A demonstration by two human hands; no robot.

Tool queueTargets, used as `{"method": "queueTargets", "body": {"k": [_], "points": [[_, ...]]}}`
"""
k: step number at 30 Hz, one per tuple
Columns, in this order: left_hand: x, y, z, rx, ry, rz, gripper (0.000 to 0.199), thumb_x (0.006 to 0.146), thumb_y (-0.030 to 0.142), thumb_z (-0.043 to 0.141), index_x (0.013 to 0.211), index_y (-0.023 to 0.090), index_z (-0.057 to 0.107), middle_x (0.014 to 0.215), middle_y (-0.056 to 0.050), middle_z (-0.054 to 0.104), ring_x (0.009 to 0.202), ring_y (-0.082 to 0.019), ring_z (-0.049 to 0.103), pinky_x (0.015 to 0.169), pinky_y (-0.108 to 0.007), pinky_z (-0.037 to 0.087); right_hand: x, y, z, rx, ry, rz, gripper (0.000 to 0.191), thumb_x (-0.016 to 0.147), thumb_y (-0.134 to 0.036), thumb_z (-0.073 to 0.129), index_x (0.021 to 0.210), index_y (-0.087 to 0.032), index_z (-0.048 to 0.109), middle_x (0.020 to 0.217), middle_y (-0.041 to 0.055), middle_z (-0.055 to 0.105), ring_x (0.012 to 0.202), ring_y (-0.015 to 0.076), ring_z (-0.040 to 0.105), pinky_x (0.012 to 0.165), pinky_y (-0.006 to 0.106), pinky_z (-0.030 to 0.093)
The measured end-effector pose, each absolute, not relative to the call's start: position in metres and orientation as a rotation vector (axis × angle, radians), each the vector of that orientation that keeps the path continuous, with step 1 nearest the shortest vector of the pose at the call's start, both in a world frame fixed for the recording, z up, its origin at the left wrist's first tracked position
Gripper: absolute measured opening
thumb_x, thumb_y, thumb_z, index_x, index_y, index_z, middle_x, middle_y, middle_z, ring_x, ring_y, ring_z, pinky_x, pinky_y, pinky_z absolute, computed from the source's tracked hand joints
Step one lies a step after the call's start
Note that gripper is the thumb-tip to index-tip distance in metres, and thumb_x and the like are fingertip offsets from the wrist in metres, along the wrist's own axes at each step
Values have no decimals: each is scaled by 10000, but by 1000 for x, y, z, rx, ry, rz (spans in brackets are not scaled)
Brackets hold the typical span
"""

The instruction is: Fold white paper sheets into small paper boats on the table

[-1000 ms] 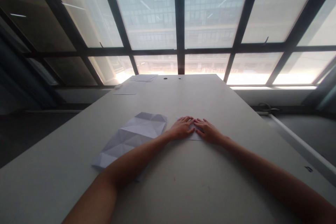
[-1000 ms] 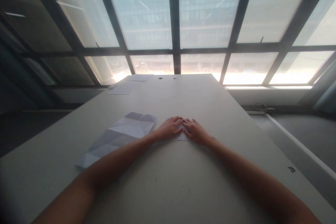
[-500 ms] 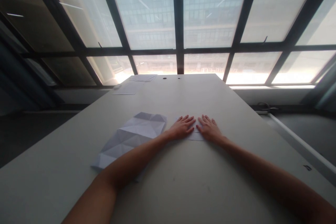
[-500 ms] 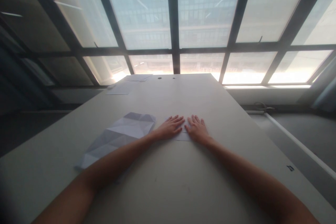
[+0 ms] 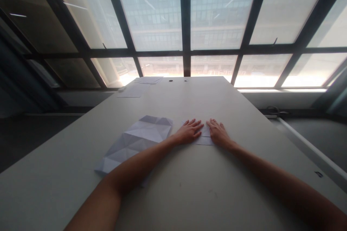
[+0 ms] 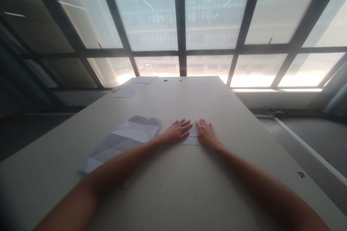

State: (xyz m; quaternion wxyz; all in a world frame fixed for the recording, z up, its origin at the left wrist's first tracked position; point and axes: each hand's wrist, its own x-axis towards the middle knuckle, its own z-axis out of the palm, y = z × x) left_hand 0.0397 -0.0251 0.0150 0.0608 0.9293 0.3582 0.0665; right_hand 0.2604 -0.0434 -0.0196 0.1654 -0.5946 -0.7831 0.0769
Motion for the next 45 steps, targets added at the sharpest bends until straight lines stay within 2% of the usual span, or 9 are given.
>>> {"method": "queueTargets", "body": {"k": [8, 14, 20, 24, 28, 33, 37, 42, 45], "points": [[40, -25, 14, 2808, 1080, 245, 574, 1034, 503, 283, 1565, 288, 247, 1616, -42, 276, 1494, -294, 206, 1193, -487, 146, 258, -55, -4, -1470, -2482, 227, 666, 996, -456, 328, 1580, -158, 214, 1619, 144, 220, 1509, 270, 149, 1202, 549, 103], [40, -22, 9, 2822, 1080, 266, 568, 1035, 491, 286, 1552, 256, 283, 1602, -62, 311, 1483, -289, 238, 1197, -475, 156, 260, -53, -2, -1453, -2505, 278, 610, 995, -277, 287, 1590, -222, 164, 1626, 96, 205, 1508, 245, 149, 1195, 574, 114], [40, -24, 12, 2810, 1082, 259, 553, 1033, 485, 299, 1550, 287, 284, 1610, -44, 293, 1489, -286, 224, 1199, -486, 146, 274, -46, 0, -1269, -2590, 428, 722, 919, -142, 338, 1589, -287, 109, 1636, 25, 155, 1511, 207, 117, 1208, 551, 90], [41, -26, 15, 2806, 1085, 253, 559, 1031, 482, 299, 1554, 284, 281, 1616, -41, 277, 1489, -292, 221, 1198, -497, 154, 280, -41, -3, -1222, -2539, 407, 817, 806, -20, 321, 1572, -283, 213, 1612, 8, 254, 1496, 161, 193, 1221, 473, 154], [41, -27, 15, 2815, 1089, 251, 567, 1031, 476, 302, 1559, 270, 278, 1609, -54, 292, 1484, -296, 235, 1196, -504, 168, 280, -40, -7, -1270, -2472, 349, 801, 783, -9, 325, 1551, -236, 301, 1581, 47, 339, 1480, 163, 254, 1213, 462, 196], [40, -27, 17, 2810, 1082, 240, 565, 1032, 475, 312, 1559, 274, 285, 1609, -42, 291, 1483, -304, 239, 1193, -515, 180, 274, -42, -4, -1383, -2447, 269, 577, 964, -263, 370, 1533, -167, 355, 1575, 119, 346, 1481, 226, 260, 1205, 484, 192], [38, -27, 19, 2828, 993, 249, 564, 1027, 481, 357, 1562, 332, 258, 1610, -19, 288, 1489, -292, 229, 1194, -520, 181, 273, -47, 1, -1334, -2502, 262, 653, 979, -475, 413, 1558, -199, 294, 1598, 109, 296, 1497, 244, 208, 1209, 503, 156], [36, -26, 22, 2857, 892, 226, 539, 1012, 511, 415, 1528, 376, 339, 1614, -10, 271, 1494, -294, 218, 1196, -530, 169, 275, -47, 1, -1299, -2525, 293, 719, 955, -537, 454, 1569, -217, 259, 1604, 101, 281, 1499, 245, 199, 1215, 500, 130], [35, -26, 22, 2867, 858, 213, 521, 1010, 514, 417, 1514, 391, 363, 1614, 6, 266, 1497, -301, 206, 1192, -546, 172, 274, -43, -2, -1329, -2475, 319, 663, 961, -503, 457, 1554, -247, 305, 1595, 83, 312, 1491, 234, 228, 1211, 496, 146]]}}
